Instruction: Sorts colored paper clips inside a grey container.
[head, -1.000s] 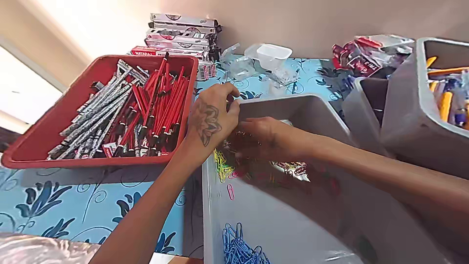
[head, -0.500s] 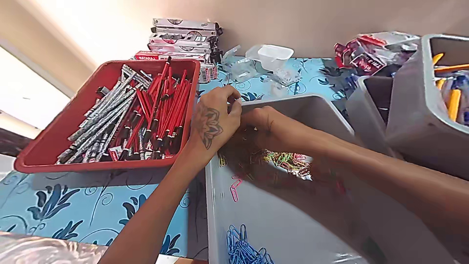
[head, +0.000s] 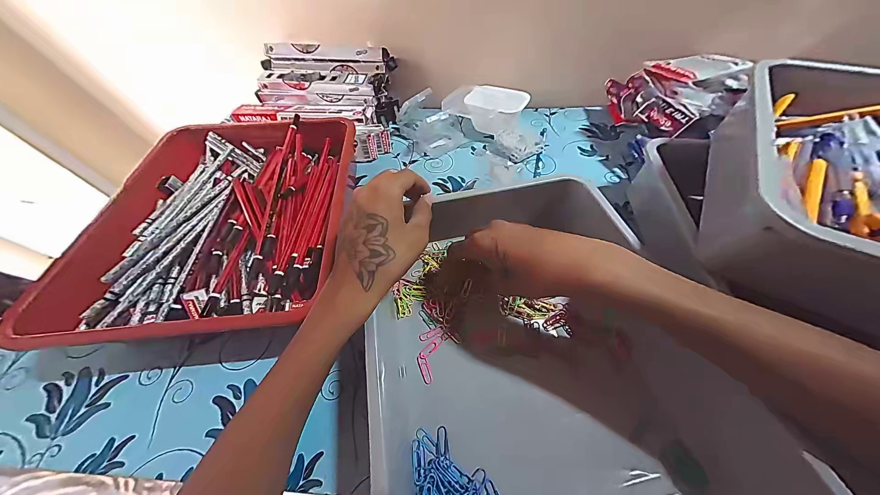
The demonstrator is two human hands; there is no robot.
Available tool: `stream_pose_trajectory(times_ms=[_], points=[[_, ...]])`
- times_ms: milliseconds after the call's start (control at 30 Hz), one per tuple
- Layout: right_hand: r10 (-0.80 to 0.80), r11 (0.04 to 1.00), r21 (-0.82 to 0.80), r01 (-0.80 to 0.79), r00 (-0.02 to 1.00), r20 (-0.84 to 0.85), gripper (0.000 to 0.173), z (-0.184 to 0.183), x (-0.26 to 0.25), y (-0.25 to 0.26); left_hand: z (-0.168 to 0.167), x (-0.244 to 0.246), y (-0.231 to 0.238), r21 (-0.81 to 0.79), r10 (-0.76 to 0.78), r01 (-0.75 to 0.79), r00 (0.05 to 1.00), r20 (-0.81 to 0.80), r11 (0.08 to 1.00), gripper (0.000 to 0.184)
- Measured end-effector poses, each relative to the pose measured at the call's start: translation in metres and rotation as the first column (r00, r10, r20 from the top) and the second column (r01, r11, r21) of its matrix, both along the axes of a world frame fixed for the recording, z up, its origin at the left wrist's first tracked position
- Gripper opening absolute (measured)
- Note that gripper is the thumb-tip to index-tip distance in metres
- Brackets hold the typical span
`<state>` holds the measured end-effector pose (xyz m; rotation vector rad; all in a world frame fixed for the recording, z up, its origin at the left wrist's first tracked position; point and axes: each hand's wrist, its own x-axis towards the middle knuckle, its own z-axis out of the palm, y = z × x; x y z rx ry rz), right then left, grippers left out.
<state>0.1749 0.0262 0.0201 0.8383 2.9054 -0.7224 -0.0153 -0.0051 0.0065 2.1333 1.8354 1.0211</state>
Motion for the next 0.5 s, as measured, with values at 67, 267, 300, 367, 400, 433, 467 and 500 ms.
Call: stream_pose_trajectory(times_ms=[67,267,300,367,400,433,467,500], points=[[0.002,0.999,0.046,0.002,0.996,-0.087,0.014,0.004,0.003,0.002,0.0,0.0,0.0,0.008,-0.005,0.005,1.0,-0.003,1.0,0.021],[-0.003,0.995,0.1,0.014,0.993,-0.115,0.028,0.021,0.009,-0.001,-0.001,-0.001,0.0,0.019,-0.004,0.004,1.0,-0.014,1.0,0.021],[-0.003,0.996,0.089,0.01,0.996,-0.084,0.032,0.022,0.009,-0.001,-0.002,-0.001,0.0,0.025,-0.007,0.008,1.0,-0.017,1.0,0.021],[-0.03,0.997,0.064,0.032,0.999,-0.031,0.033,0.023,0.009,-0.003,-0.002,-0.001,0.0,0.022,-0.01,0.01,1.0,-0.023,1.0,0.021],[-0.073,0.996,0.046,0.072,0.997,0.027,0.034,0.026,0.008,-0.004,-0.002,-0.001,0.0,0.024,-0.011,0.012,1.0,-0.024,1.0,0.021],[-0.121,0.992,0.038,0.118,0.988,0.092,0.034,0.029,0.008,-0.005,-0.002,-0.001,0.001,0.024,-0.011,0.012,1.0,-0.021,1.0,0.02],[-0.158,0.987,0.047,0.152,0.976,0.149,0.033,0.03,0.009,-0.005,-0.003,-0.001,0.001,0.026,-0.011,0.011,1.0,-0.019,1.0,0.02],[-0.18,0.983,0.066,0.17,0.965,0.192,0.037,0.03,0.011,-0.005,-0.003,-0.001,0.002,0.026,-0.011,0.012,1.0,-0.013,1.0,0.02]])
